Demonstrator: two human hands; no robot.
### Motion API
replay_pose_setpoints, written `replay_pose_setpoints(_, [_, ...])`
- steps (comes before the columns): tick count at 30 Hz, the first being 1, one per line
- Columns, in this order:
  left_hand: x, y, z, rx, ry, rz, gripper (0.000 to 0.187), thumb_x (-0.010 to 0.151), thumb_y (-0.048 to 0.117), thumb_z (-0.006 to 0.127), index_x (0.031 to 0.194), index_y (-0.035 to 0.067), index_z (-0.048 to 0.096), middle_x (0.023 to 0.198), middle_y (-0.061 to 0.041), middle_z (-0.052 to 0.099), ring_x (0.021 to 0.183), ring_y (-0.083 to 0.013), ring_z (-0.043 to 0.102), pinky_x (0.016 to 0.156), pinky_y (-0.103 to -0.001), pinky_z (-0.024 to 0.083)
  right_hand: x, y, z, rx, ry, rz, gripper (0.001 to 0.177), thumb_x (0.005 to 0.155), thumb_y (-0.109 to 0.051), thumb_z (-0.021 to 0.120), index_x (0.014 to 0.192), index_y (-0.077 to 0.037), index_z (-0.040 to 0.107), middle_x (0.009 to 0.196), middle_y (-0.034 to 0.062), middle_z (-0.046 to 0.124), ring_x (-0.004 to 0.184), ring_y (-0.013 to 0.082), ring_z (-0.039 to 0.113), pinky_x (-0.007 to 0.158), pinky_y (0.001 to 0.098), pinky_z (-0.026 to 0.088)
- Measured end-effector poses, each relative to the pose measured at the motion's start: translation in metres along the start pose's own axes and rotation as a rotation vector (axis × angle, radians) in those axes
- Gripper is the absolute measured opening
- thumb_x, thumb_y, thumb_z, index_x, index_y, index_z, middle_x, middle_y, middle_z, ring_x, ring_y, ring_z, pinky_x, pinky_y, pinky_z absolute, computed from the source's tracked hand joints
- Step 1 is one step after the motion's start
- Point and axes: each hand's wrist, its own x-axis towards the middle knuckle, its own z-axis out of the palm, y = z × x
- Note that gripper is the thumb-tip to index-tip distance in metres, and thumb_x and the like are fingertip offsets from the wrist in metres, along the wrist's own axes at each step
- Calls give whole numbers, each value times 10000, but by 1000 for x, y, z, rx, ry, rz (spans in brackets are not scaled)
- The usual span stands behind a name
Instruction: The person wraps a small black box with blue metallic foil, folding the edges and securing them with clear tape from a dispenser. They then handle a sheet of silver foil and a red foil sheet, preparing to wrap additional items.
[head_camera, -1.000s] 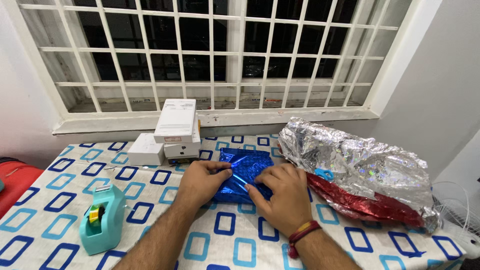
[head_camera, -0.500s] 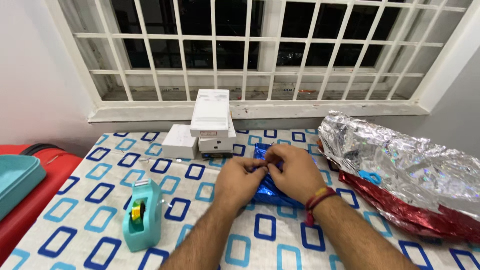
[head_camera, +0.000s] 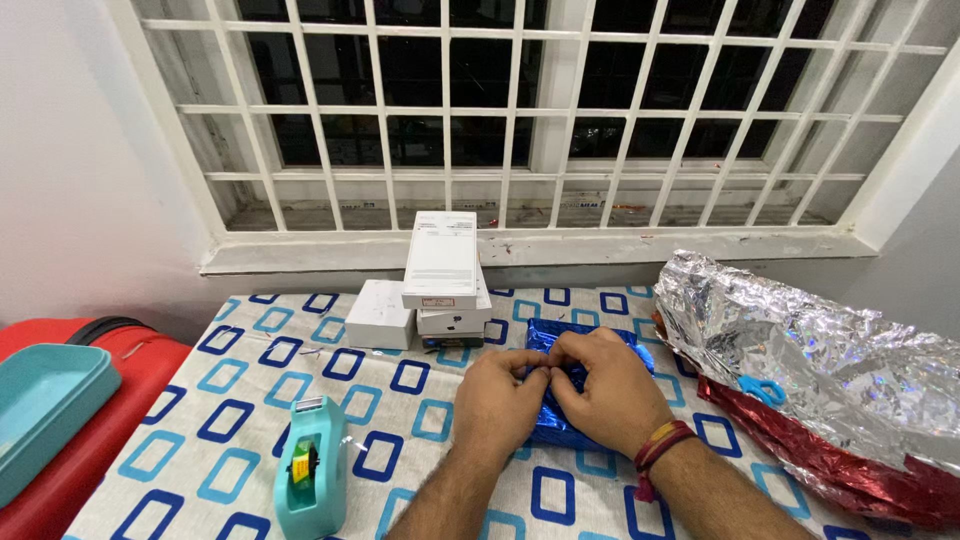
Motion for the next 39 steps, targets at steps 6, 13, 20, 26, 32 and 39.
replay_pose_setpoints(6, [-5, 11, -20, -49, 78, 74, 396, 856, 264, 734, 1249, 236, 690, 930, -110, 786, 883, -263, 759, 828, -388, 595, 3, 9, 3, -7, 93, -245, 140, 713, -152, 736, 821, -71, 774, 844, 91, 769, 870, 302, 666, 802, 415, 532])
replay_pose_setpoints(13, [-5, -18, -124, 428, 105, 11, 247, 842, 282, 759, 1052, 174, 831, 966, -103, 803, 897, -254, 765, 868, -385, 597, 2, 10, 7, -32, 75, -165, 130, 748, -172, 732, 820, -80, 789, 858, 72, 778, 879, 285, 669, 814, 397, 540])
replay_pose_setpoints(20, [-32, -69, -217, 247, 176, -316, 396, 827, 380, 806, 1041, 50, 845, 964, -162, 837, 912, -246, 775, 848, -378, 580, 2, 11, 7, -57, 62, -144, 154, 764, -187, 727, 849, -82, 798, 901, 69, 786, 920, 272, 673, 843, 392, 543])
replay_pose_setpoints(26, [-54, -86, -215, 95, 194, -490, 428, 849, 414, 791, 1058, 43, 840, 994, -195, 801, 983, -294, 727, 821, -435, 573, 12, 17, 3, -33, 0, -139, 195, 734, -206, 745, 870, -90, 823, 914, 93, 781, 877, 272, 727, 821, 364, 579])
replay_pose_setpoints(32, [-59, -79, -207, 64, 200, -536, 473, 828, 383, 830, 1117, 10, 792, 1098, -290, 752, 1098, -385, 708, 946, -557, 556, 16, 16, -4, -50, -136, -6, 210, 765, -253, 759, 901, -111, 832, 948, 74, 799, 862, 229, 768, 813, 343, 601])
replay_pose_setpoints(39, [-61, -72, -193, -55, 216, -503, 432, 875, 311, 788, 1192, 17, 790, 1193, -260, 711, 1189, -366, 651, 1012, -570, 530, 6, 17, 1, -51, -12, -100, 218, 739, -212, 746, 903, -100, 837, 968, 91, 789, 925, 248, 730, 860, 352, 582])
